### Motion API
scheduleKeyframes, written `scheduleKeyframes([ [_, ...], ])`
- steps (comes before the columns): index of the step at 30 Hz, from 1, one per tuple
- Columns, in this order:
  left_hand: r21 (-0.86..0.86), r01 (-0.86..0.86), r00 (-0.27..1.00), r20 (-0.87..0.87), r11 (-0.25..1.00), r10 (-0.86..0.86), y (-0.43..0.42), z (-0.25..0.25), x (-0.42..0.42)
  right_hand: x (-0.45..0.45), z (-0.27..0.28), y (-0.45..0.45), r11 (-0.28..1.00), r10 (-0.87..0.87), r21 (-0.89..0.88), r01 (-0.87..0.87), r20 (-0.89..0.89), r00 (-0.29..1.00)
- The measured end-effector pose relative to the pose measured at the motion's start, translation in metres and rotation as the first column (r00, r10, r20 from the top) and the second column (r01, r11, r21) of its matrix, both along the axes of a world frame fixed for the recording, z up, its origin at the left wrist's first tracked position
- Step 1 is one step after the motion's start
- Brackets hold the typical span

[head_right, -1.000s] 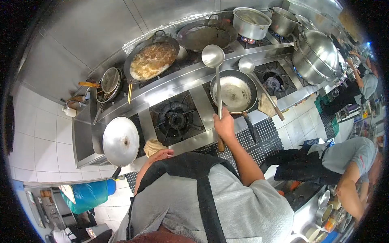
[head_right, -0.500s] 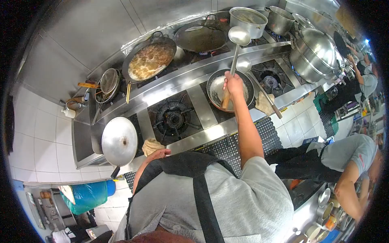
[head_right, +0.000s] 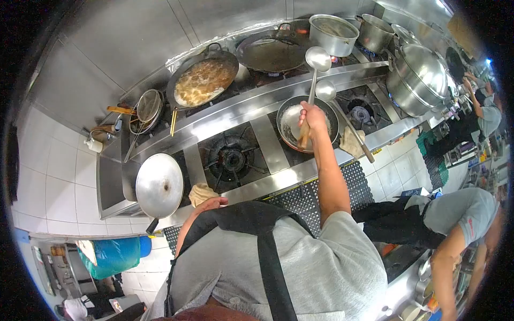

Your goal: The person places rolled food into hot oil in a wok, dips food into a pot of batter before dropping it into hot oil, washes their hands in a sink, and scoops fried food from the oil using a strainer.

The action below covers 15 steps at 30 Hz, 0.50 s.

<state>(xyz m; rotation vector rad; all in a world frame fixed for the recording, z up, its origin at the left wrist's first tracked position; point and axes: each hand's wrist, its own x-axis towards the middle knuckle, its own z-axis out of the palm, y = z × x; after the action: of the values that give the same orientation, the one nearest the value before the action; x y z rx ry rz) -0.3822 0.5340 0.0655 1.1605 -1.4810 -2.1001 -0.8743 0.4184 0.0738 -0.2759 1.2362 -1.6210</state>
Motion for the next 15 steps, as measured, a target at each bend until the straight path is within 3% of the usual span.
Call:
scheduleKeyframes([
  [4, -0.007, -0.009, 1.0, 0.029, 1.0, 0.009, 0.002, 0.018, -0.008, -0.007, -0.004, 0.011, 0.997, 0.066, -0.056, -0.061, 0.087, 0.994],
  [6, -0.033, 0.007, 0.992, -0.13, 0.999, -0.011, 0.001, 0.01, -0.005, 0.0, -0.008, 0.02, 0.996, 0.078, -0.049, -0.074, 0.084, 0.993],
  [7, -0.033, 0.006, 0.992, -0.13, 0.999, -0.01, 0.002, 0.022, -0.009, 0.007, -0.008, 0.027, 0.995, 0.089, -0.044, -0.086, 0.081, 0.993],
  [8, -0.038, 0.009, 1.0, 0.012, 0.999, -0.008, 0.003, 0.045, -0.017, 0.017, -0.006, 0.038, 0.995, 0.091, -0.045, -0.088, 0.081, 0.993],
  [9, -0.044, 0.01, 0.988, 0.154, 0.999, -0.004, 0.004, 0.059, -0.022, 0.03, -0.002, 0.051, 0.995, 0.091, 0.049, -0.084, -0.179, 0.98],
  [10, -0.045, 0.007, 0.988, 0.155, 0.999, 0.0, 0.003, 0.061, -0.022, 0.043, 0.001, 0.062, 0.989, 0.109, 0.138, -0.055, -0.424, 0.899],
  [14, -0.018, -0.018, 0.993, 0.115, 1.0, 0.02, 0.003, 0.063, -0.022, 0.076, -0.013, 0.092, 0.98, 0.146, 0.195, -0.035, -0.586, 0.797],
  [15, -0.012, -0.02, 0.993, 0.113, 1.0, 0.021, 0.003, 0.063, -0.022, 0.075, -0.037, 0.093, 0.991, 0.104, 0.133, -0.007, -0.743, 0.661],
])
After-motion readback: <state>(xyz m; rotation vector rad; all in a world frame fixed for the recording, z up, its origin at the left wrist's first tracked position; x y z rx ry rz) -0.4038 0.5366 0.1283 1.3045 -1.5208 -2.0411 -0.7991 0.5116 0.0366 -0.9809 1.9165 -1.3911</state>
